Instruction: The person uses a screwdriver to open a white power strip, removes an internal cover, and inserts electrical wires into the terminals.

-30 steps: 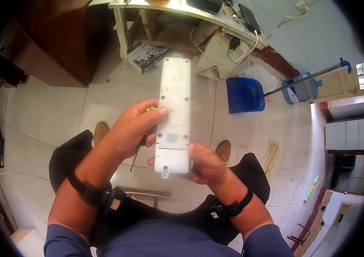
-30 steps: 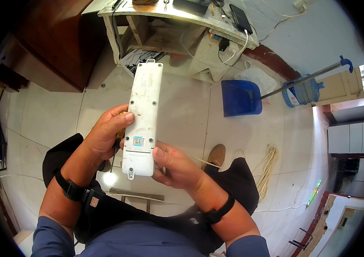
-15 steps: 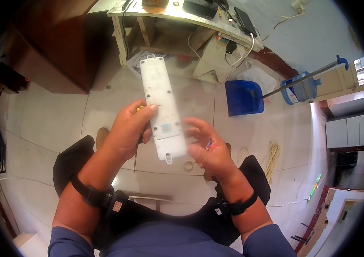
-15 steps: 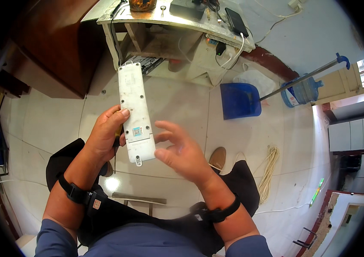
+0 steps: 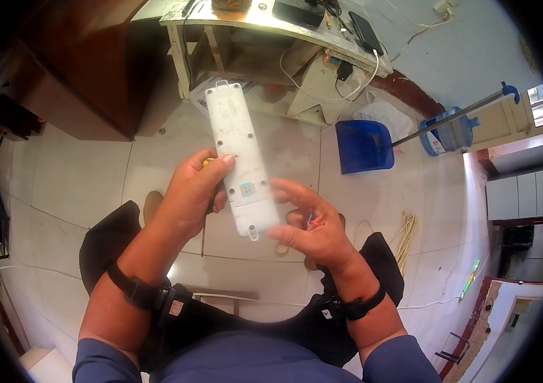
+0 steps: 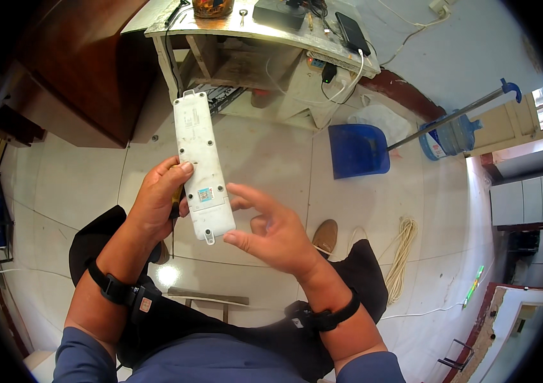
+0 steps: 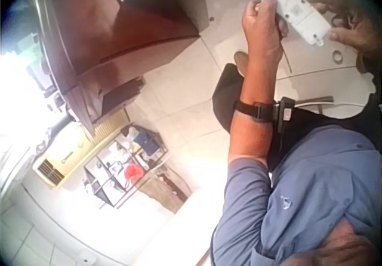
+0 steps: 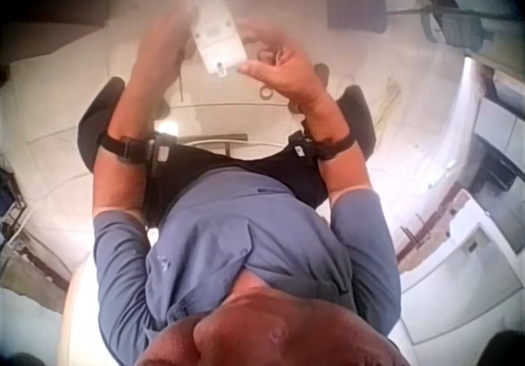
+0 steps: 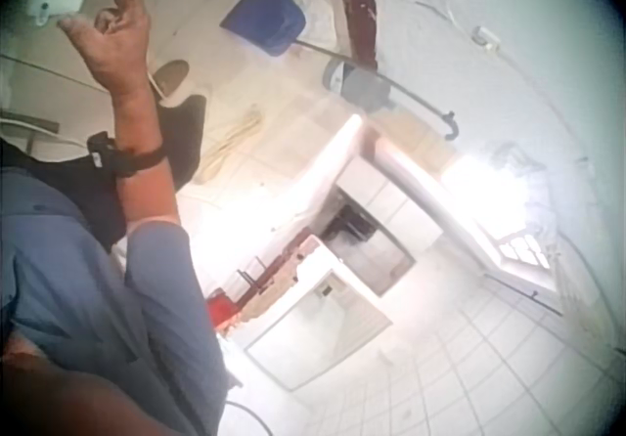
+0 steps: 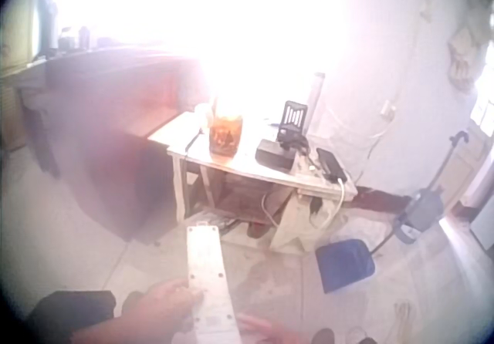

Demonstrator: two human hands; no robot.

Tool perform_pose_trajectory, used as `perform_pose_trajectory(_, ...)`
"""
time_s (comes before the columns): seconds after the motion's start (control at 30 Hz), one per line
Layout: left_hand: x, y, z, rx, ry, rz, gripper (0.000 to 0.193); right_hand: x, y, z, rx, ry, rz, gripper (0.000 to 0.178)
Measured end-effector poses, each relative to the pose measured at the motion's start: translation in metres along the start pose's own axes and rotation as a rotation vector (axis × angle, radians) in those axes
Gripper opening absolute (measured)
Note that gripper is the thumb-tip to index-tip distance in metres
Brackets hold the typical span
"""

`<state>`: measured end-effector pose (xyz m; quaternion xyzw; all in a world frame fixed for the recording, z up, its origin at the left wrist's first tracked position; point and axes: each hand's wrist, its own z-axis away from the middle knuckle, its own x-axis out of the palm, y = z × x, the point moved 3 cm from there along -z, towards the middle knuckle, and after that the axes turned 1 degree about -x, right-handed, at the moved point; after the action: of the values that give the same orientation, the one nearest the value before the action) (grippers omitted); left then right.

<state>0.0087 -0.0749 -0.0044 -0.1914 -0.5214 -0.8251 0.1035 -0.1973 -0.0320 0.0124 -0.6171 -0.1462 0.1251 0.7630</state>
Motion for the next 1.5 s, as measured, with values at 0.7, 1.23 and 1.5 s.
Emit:
perform_pose_trajectory(0.7,-0.001,-0.013,-0.001,-0.039,-0.03,-0.083,0.024,-0.005,-0.001,-0.003,-0.273,0.053,0.241,0.057)
perform_pose_trajectory(1.23,0.007,-0.021,0.002,-0.113,-0.026,-0.099,0.028,-0.007,0.008,-0.01,-0.11,0.216,0.241,0.047)
perform_pose_trajectory(1.5,-0.001,-0.013,-0.002,-0.055,0.049,-0.067,0.027,-0.02,0.016,-0.008,-0.051,0.211,-0.261,0.045)
